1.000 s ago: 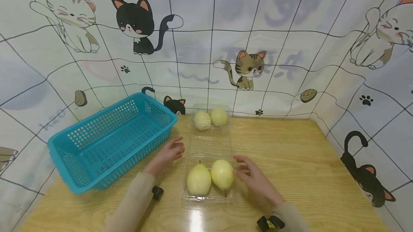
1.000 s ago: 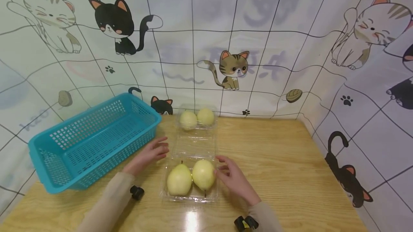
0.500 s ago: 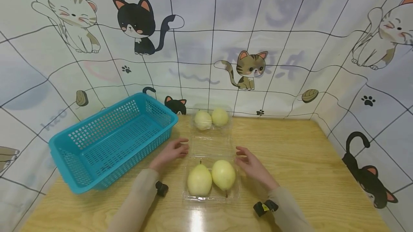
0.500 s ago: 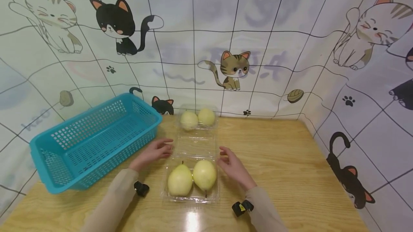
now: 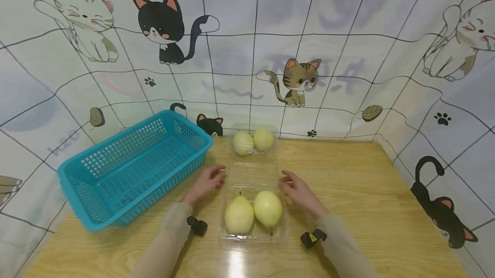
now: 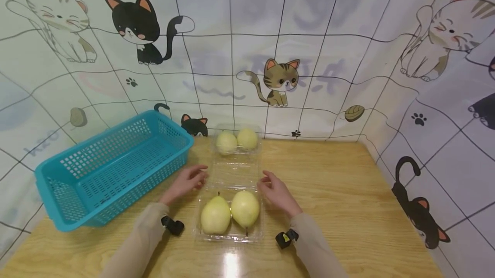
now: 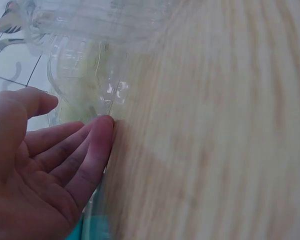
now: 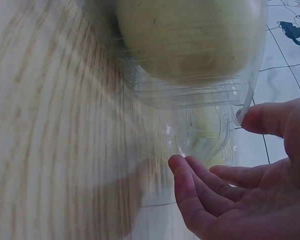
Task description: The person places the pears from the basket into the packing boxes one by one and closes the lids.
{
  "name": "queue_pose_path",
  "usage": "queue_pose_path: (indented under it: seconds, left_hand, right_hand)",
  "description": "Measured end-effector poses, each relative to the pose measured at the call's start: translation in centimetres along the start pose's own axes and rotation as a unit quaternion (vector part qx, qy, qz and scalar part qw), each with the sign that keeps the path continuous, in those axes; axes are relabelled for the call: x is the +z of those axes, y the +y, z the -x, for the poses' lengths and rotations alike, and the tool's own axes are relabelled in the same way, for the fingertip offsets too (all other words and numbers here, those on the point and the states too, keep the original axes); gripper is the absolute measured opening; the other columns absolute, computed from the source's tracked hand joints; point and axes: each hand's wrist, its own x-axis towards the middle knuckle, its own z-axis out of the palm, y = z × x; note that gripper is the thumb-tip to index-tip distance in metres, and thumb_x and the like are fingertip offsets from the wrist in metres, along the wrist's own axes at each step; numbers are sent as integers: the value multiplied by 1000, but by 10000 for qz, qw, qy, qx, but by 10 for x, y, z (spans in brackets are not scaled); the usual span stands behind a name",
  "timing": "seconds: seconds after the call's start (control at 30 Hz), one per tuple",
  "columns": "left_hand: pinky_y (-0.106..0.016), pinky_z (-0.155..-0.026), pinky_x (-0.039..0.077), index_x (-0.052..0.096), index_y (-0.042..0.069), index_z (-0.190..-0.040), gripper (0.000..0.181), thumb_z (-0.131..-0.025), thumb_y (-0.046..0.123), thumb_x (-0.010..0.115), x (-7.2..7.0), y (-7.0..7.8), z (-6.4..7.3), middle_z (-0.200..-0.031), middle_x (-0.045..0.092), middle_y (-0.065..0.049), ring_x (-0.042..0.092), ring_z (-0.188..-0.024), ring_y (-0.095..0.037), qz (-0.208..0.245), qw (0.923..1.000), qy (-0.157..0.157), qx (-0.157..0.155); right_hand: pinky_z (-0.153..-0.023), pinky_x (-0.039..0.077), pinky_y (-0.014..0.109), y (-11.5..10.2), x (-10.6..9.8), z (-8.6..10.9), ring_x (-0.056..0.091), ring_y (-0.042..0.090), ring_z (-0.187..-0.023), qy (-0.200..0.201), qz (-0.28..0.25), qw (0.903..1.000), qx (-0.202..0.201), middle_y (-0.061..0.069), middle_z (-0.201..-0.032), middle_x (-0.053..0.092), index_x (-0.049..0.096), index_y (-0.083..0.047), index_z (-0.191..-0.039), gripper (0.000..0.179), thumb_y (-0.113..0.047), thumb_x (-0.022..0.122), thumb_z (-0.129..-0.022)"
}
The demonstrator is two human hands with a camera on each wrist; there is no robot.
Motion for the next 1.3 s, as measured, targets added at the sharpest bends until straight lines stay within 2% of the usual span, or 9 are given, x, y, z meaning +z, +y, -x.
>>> queue_pose_path:
  seconds: [0.17,0.3,0.6,0.97,1.13,1.3]
  left_hand:
    - [-32,-69,55,54,-9,-127,31,-99,5,50,1,1,0,-93,64,-12,61,-84,-22,-145,9997,118,-137]
    - [-33,-67,55,56,-12,-124,31,-99,7,52,2,2,-1,-92,64,-12,61,-83,-22,-270,9996,85,-77]
    - [-33,-68,55,55,-14,-122,32,-97,6,54,3,2,0,-100,65,-17,62,-86,-23,-115,9998,10,-134]
    - [-34,-72,55,56,-11,-123,34,-97,10,55,4,4,1,-103,65,-16,62,-89,-23,-97,9995,63,-290]
    - [-37,-74,55,56,-11,-124,34,-98,11,55,4,6,4,-106,65,-17,63,-91,-25,-99,9995,32,-307]
    - [-35,-73,54,57,-10,-123,33,-97,12,56,5,8,8,-102,67,-15,63,-88,-23,-216,9995,116,-191]
  right_hand:
    - [-95,45,49,-2,1,-5,49,41,-121,-12,-33,10000,59,24,-131,50,30,7,-146,55,-19,49,-101]
    - [-93,47,48,-1,2,-9,50,41,-119,-4,-42,10000,89,25,-130,50,29,10,-145,55,-18,48,-101]
    - [-86,51,39,4,2,-18,55,37,-110,-107,-406,9990,154,28,-125,52,30,17,-141,52,-11,48,-101]
    - [-91,47,42,13,-7,-22,58,31,-108,-658,-934,9927,392,27,-130,53,30,11,-144,61,-21,54,-98]
    - [-91,47,39,16,-11,-20,56,29,-111,-887,-1168,9889,238,26,-132,52,27,11,-145,63,-20,55,-98]
    - [-90,48,38,18,-12,-16,54,33,-116,-985,-1381,9855,8,27,-131,53,28,11,-144,61,-16,57,-98]
